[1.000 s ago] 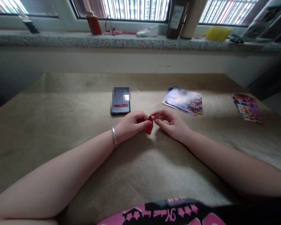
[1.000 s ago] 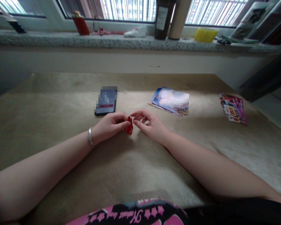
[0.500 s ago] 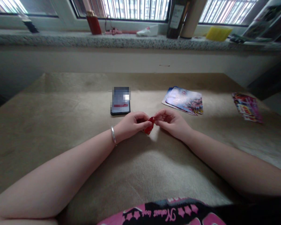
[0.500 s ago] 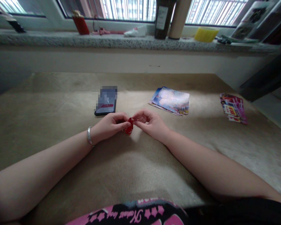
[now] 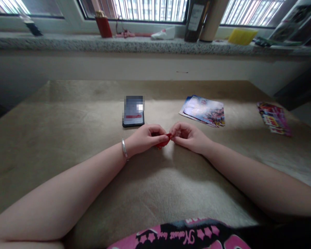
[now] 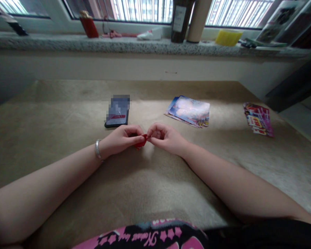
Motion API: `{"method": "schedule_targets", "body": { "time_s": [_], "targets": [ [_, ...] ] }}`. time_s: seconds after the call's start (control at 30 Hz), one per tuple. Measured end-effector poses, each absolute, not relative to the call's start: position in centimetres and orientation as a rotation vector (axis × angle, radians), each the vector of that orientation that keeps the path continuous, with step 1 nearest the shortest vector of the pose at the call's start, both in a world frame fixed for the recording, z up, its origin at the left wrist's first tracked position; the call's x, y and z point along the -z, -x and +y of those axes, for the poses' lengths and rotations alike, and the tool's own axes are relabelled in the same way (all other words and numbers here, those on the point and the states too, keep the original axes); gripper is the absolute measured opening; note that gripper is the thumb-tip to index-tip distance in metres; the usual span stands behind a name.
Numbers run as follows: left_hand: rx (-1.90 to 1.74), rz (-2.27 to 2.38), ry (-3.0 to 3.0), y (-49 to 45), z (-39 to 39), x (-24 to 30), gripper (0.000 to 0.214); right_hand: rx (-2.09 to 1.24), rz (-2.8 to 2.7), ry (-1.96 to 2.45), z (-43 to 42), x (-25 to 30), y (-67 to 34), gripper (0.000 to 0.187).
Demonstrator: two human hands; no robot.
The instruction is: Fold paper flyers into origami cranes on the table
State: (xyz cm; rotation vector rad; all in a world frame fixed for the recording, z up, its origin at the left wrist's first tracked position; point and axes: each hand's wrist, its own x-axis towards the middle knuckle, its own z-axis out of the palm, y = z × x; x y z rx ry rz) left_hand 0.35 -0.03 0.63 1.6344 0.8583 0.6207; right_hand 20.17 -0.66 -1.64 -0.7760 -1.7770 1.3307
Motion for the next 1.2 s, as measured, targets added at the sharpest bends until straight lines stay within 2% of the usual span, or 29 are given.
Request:
{"method": "schedule_targets", "body": {
  "time_s": [0.27,0.63,0.9,1.2],
  "targets": [
    [-0.595,0.84,-1.634,-0.4,0.1,-0.5,0.027,-1.126,-1.903,0.883,-0.9,1.1,-20.2,0.007],
    [-0.608,0.918,-1.704,-0.8,-0.3,-0.6,0.022,-0.779,-2.057,0.815,-1.0,0.7,-20.4,0.012],
    [-0.641,0.928,-1.638,-0.8,-0.4,-0.7,0.018,-0.489,-2.154,0.713,-0.6,0.6,-20.8,0.003],
    [-0.661,0.902,-1.626,-0.9,-0.6,-0.9,0.017,-0.393,-2.183,0.666,-0.6,0.1,-20.7,0.005]
  ]
}}
